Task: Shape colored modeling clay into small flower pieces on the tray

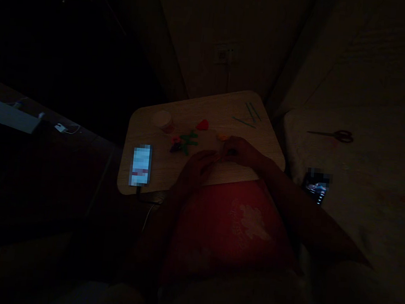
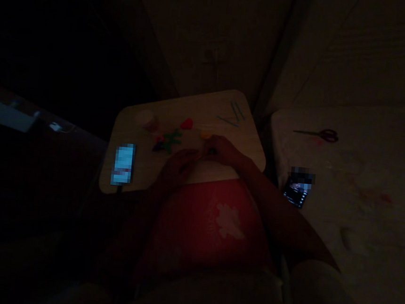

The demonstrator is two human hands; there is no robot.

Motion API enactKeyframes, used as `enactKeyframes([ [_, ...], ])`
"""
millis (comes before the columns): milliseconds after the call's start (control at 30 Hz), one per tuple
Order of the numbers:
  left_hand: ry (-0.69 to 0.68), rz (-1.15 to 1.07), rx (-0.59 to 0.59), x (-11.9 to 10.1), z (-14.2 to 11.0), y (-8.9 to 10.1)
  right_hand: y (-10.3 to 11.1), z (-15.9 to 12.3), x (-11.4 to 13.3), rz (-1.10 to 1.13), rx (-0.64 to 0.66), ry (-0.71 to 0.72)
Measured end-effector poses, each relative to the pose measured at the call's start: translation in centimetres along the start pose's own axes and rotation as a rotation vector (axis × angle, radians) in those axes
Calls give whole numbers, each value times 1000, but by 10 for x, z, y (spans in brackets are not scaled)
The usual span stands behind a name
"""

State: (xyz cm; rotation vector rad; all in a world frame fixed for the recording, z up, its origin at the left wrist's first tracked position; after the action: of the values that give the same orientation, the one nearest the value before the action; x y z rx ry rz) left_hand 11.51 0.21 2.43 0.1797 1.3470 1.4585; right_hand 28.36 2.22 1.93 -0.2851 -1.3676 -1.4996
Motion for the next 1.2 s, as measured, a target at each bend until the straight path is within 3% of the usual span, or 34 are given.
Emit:
enactKeyframes([
  [133,89,-7,-99,4,6,3,1,-3,2,1,15,-1],
  [367,103,27,-109,7,12,1,4,-8,2,-41,40,-11],
  [600,-19,-38,-112,-3,11,4,2,-5,7,-35,32,6],
  [933,-180,144,-21,-6,2,1,0,2,7,-25,28,40],
  [1200,-192,139,-17,-2,1,-1,-1,2,3,-4,-34,61],
])
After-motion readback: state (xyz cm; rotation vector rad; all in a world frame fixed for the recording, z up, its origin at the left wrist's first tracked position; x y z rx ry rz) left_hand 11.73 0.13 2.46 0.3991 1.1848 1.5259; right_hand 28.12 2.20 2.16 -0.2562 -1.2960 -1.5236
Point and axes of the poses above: each hand's wrist, its own z-axis towards the middle knuckle, its own y-axis out of the back of the hand, x = y × z, the point moved 8 cm from there along z, towards the middle knuckle, and after that the axes turned 5 degrees about z, right-handed, at the moved point
